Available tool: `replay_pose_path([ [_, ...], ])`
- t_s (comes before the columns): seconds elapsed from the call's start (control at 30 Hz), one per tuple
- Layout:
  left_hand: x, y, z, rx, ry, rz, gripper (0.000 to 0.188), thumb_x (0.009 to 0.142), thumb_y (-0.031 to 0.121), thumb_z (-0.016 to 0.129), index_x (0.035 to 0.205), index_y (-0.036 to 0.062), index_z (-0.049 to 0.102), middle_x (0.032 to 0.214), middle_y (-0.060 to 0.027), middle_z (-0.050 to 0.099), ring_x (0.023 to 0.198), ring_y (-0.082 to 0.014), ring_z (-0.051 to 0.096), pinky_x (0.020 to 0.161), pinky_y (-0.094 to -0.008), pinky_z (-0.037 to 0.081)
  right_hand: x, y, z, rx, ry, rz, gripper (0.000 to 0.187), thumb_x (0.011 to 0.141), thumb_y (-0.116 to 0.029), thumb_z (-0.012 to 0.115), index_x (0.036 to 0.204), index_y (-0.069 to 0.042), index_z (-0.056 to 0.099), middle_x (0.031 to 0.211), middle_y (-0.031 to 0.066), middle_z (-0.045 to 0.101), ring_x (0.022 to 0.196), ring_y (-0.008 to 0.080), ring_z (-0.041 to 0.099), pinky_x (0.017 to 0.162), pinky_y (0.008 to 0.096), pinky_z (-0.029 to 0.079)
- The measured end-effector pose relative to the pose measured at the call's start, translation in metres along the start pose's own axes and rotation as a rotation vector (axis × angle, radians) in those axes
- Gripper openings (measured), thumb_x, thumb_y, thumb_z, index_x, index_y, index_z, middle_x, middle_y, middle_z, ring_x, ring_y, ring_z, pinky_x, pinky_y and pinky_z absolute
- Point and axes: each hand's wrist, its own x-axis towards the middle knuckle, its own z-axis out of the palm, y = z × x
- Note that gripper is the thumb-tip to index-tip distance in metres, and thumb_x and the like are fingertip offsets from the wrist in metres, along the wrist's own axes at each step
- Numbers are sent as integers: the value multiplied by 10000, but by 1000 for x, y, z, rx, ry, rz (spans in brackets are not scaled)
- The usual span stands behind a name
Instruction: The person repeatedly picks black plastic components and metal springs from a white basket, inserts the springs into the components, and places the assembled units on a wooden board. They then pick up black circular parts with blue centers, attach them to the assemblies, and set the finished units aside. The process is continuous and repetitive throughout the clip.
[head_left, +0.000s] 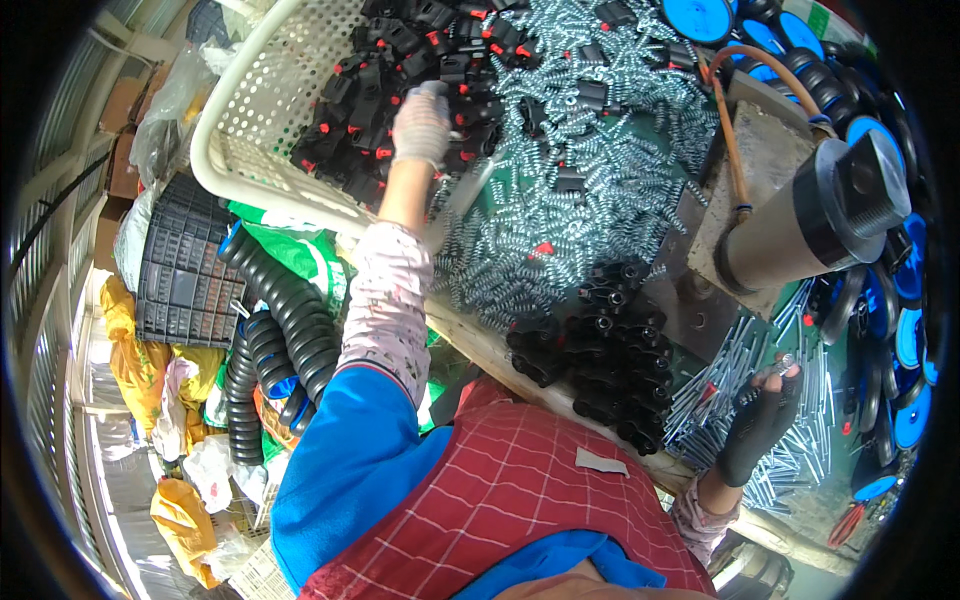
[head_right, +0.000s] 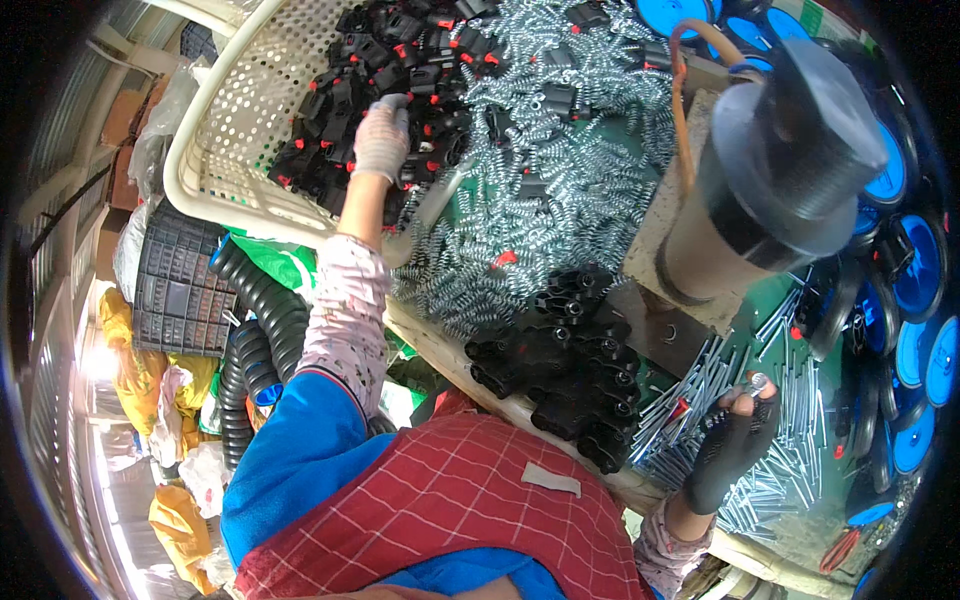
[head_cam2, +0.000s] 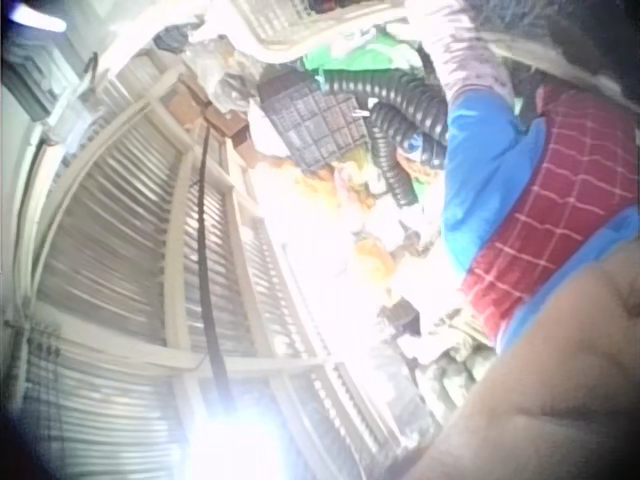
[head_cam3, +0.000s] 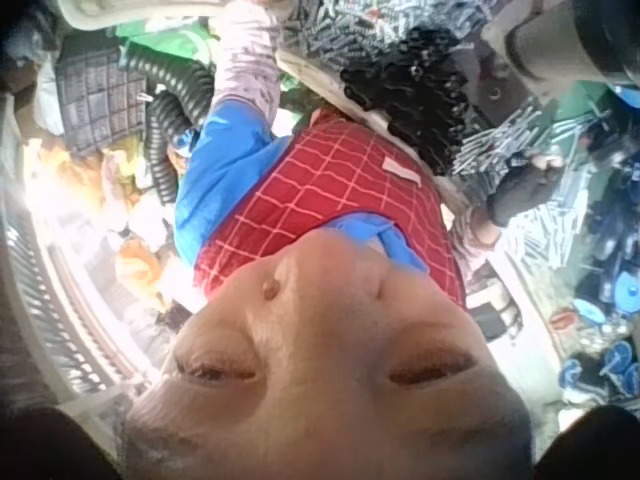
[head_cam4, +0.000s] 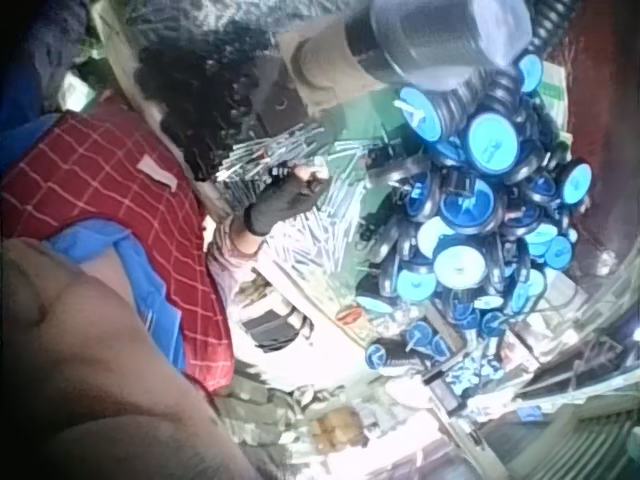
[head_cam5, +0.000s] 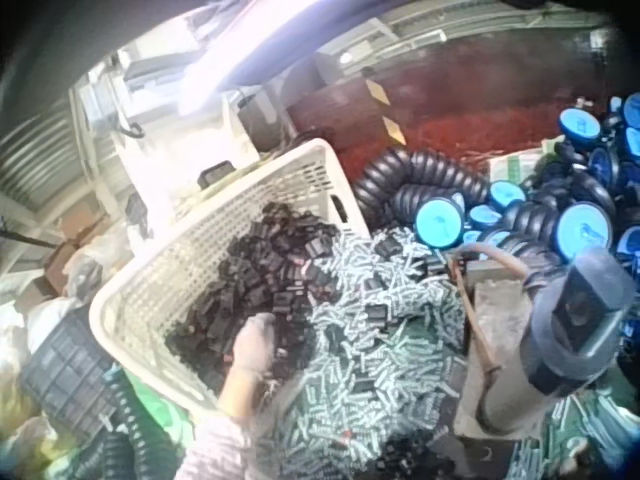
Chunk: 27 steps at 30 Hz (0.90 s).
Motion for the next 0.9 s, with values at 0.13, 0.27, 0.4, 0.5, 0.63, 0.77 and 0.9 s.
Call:
replay_pose_path([
  [0.13,43,-33,-3,159,72,-42,249,922,145,602,1164,159,659,1057,-183,675,996,-397,654,870,-482,532,-4,6,0,-151,43,-23,285,982,-238,633,1164,-23,588,829,20,589,709,85,522,633,214,407],
  [0.27,100,-49,-23,540,-124,-40,390,961,124,466,1318,212,596,1469,-106,508,1327,-329,514,1095,-476,418,-3,5,3,-113,-44,58,304,967,-251,667,1167,-32,597,841,24,615,704,78,536,623,206,410],
  [0.4,146,-72,-30,1111,-673,290,527,972,79,441,1457,282,484,1628,-28,312,1518,-250,252,1224,-540,188,-5,4,7,-164,-73,89,328,954,-276,698,1157,-36,605,854,17,633,700,68,554,644,197,434],
  [0.5,157,-87,-29,1108,-765,244,509,989,123,438,1471,284,468,1636,-22,296,1515,-247,256,1221,-505,220,-9,0,7,-111,-113,146,273,965,-228,677,1143,-34,605,870,1,627,730,57,550,647,192,432],
  [0.63,158,-90,-38,1170,-786,606,365,996,158,446,1330,204,588,1510,-58,467,1417,-268,414,1109,-400,424,-10,-6,6,-108,-167,168,185,970,-128,634,1119,-25,598,890,-9,605,737,51,526,645,192,410],
  [0.77,150,-80,-60,1045,-751,446,382,958,78,496,1323,163,570,1394,-122,566,1252,-354,577,1028,-435,488,-11,-8,9,-95,-207,152,180,975,-98,619,1131,-11,593,933,6,610,807,65,541,712,201,422],
  [0.9,120,-71,-69,799,-404,173,460,918,41,511,1363,156,500,1294,-189,606,1185,-368,617,978,-452,515,-14,-10,11,-108,-248,97,186,982,-76,605,1151,0,594,939,12,606,818,73,539,733,207,427],
])
